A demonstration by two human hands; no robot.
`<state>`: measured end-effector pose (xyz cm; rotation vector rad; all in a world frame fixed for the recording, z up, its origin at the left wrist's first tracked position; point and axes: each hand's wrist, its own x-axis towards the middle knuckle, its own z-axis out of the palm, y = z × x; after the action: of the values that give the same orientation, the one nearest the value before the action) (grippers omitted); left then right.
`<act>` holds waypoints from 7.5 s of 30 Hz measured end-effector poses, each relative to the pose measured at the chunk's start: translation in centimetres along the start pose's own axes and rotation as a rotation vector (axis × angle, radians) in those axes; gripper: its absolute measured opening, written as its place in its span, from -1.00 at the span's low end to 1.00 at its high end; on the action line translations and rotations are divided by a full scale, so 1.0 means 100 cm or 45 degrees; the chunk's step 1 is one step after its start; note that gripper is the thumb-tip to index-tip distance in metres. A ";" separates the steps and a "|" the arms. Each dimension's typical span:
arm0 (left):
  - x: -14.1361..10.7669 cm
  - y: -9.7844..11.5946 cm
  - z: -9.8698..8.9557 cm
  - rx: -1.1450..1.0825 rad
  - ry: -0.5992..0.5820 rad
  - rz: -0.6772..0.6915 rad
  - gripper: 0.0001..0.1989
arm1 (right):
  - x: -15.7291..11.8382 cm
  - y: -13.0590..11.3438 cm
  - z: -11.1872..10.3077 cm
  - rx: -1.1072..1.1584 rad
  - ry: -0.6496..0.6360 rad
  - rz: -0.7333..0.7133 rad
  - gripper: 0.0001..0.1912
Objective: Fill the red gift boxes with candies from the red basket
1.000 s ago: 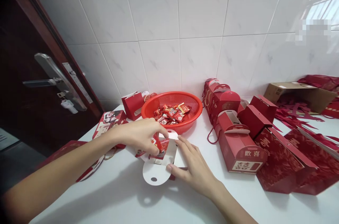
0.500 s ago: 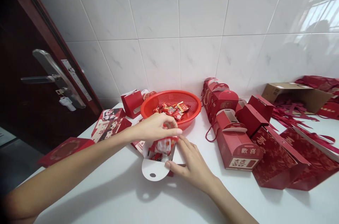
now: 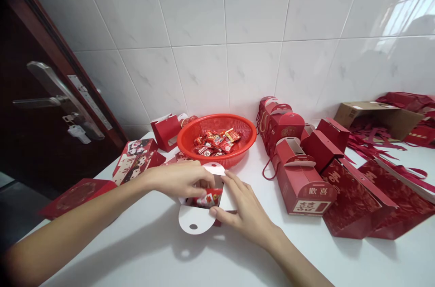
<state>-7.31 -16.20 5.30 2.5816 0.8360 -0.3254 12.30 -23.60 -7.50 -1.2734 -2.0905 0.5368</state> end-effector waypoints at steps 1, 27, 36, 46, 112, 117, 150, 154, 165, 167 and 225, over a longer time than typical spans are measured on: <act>0.001 -0.002 0.000 -0.007 0.042 0.016 -0.78 | 0.000 0.000 0.000 0.003 -0.001 -0.005 -0.26; -0.007 -0.009 0.013 0.048 0.295 0.169 -0.73 | -0.001 0.005 0.004 0.104 0.245 -0.073 -0.22; -0.059 -0.038 0.050 -0.379 0.889 -0.157 -0.64 | -0.005 -0.007 -0.001 0.258 0.713 -0.234 -0.70; -0.057 -0.021 0.089 -0.570 0.696 0.091 -0.39 | -0.007 -0.008 0.005 0.180 0.298 -0.475 -0.58; -0.038 -0.010 0.061 -1.082 0.778 -0.164 -0.49 | 0.018 -0.033 -0.037 1.395 0.318 0.020 -0.62; -0.051 0.015 0.035 -1.477 0.731 0.150 -0.46 | 0.018 -0.055 -0.038 1.123 0.394 -0.005 -0.71; -0.076 -0.026 0.042 -1.135 0.651 -0.162 -0.57 | -0.093 0.003 -0.069 -0.069 1.795 0.225 -0.77; -0.082 -0.038 0.043 -1.106 0.784 -0.232 -0.55 | -0.088 0.016 -0.070 -0.193 1.827 0.200 -0.78; -0.084 -0.085 0.045 -0.089 0.782 -0.226 -0.52 | -0.095 0.002 -0.088 -0.930 1.671 0.024 -0.75; -0.079 -0.093 0.052 0.098 0.644 -0.174 -0.51 | -0.093 0.003 -0.093 -0.970 1.752 0.075 -0.77; 0.003 -0.055 0.022 -1.024 0.586 0.151 -0.53 | 0.013 -0.036 0.007 0.828 0.556 0.148 -0.70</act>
<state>-10.58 -12.92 1.51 1.9281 0.7435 0.5583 9.02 -24.05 -5.36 -1.0080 -1.3292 0.8202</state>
